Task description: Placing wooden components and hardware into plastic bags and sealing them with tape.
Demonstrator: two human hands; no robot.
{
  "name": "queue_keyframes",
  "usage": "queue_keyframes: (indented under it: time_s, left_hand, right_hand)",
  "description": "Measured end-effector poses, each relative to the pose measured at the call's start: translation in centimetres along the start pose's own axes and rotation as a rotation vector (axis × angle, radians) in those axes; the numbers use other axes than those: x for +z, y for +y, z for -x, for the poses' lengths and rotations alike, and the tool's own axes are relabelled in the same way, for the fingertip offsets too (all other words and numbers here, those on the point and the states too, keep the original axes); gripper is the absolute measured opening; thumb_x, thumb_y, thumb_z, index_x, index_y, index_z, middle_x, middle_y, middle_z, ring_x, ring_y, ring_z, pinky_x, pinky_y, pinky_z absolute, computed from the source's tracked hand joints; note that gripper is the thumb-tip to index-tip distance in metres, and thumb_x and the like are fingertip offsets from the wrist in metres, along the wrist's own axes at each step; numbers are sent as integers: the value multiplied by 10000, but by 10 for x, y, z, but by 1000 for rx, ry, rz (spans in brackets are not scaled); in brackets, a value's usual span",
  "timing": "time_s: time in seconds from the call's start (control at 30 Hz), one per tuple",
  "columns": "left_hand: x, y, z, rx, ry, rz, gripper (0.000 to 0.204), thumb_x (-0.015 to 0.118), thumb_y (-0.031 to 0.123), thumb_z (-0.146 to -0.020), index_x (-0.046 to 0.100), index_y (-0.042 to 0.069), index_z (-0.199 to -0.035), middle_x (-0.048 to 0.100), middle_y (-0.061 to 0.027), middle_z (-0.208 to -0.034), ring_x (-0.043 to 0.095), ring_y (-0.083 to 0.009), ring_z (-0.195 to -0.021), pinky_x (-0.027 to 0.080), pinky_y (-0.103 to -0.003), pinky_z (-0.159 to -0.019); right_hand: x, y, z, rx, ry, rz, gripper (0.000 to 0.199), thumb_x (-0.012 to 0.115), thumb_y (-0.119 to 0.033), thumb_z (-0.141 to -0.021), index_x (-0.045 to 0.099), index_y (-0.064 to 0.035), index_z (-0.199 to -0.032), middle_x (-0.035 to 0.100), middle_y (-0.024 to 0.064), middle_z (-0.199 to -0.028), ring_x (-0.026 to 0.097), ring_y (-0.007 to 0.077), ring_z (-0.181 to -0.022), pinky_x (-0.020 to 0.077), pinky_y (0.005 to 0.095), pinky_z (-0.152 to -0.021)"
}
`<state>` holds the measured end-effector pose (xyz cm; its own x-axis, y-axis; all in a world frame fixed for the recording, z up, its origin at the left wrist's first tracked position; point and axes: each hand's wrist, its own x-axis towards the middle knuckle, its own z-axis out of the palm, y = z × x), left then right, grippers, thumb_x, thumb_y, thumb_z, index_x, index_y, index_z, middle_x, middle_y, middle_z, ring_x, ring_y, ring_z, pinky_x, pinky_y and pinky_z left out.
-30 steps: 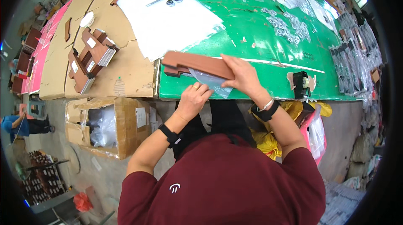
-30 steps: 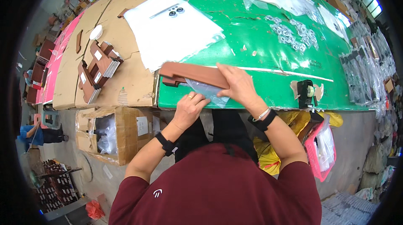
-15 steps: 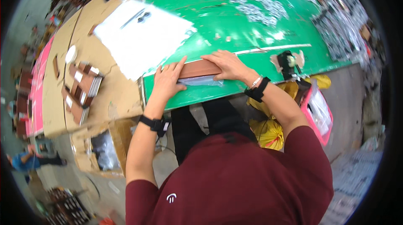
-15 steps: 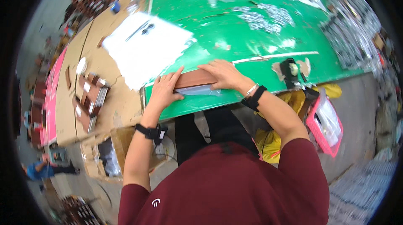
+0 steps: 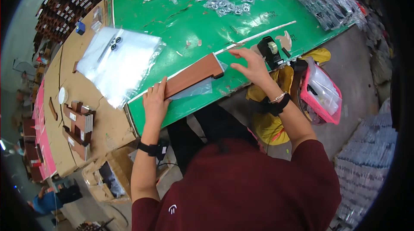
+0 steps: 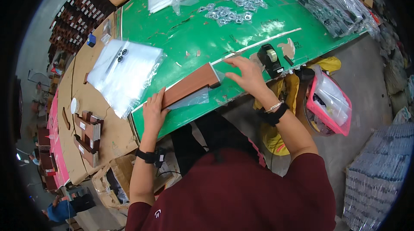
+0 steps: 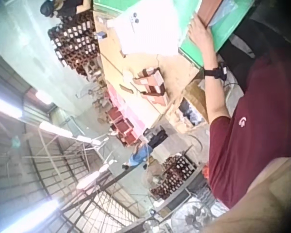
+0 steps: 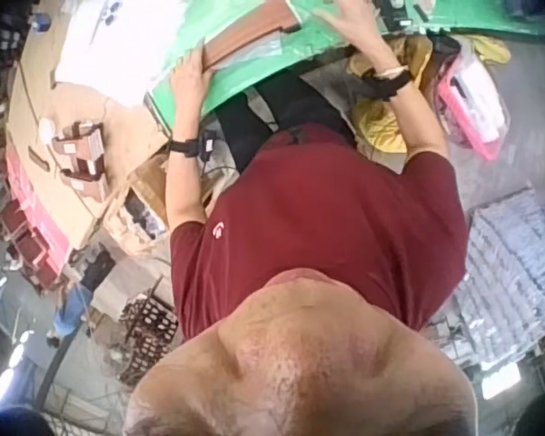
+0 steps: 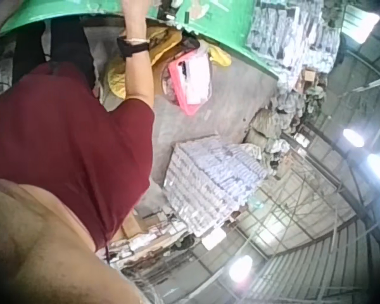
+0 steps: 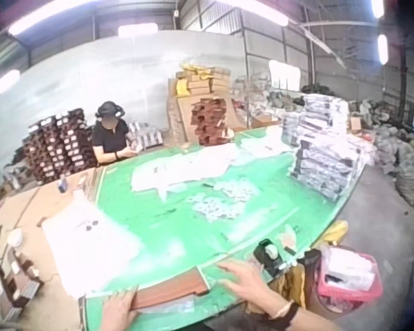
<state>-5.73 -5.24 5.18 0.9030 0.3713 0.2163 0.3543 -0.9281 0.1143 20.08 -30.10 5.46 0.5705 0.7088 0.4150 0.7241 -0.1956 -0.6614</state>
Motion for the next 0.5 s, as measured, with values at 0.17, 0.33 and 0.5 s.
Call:
queue_keyframes:
  time_s: [0.17,0.33,0.5]
  left_hand:
    - [-5,-11,-5,40,47,304,771,786,291,-793,446,124,-1465,611,-135,-1267,578,-329,-1151,470,-432,-920]
    - [-25,-98,-75,-372,88,226,550,751,351,-840,590,103,-1303,648,-138,-1242,602,-321,-1148,512,-416,-868]
    - [24,-150,-111,-369,-4,57,470,812,439,-748,670,135,-1077,677,-97,-1031,637,-283,-983,533,-416,-775]
  right_hand:
    - [17,-15,-15,-10,-25,-91,353,725,-157,-840,669,-62,-1174,673,104,-1044,654,267,-960,515,366,-843]
    - [26,-39,-35,-109,-54,-189,326,713,-142,-850,671,-50,-1160,660,109,-1000,644,269,-916,504,361,-819]
    - [38,-62,-42,-81,-126,-235,289,699,-117,-858,674,-35,-1134,660,108,-980,651,258,-884,503,351,-795]
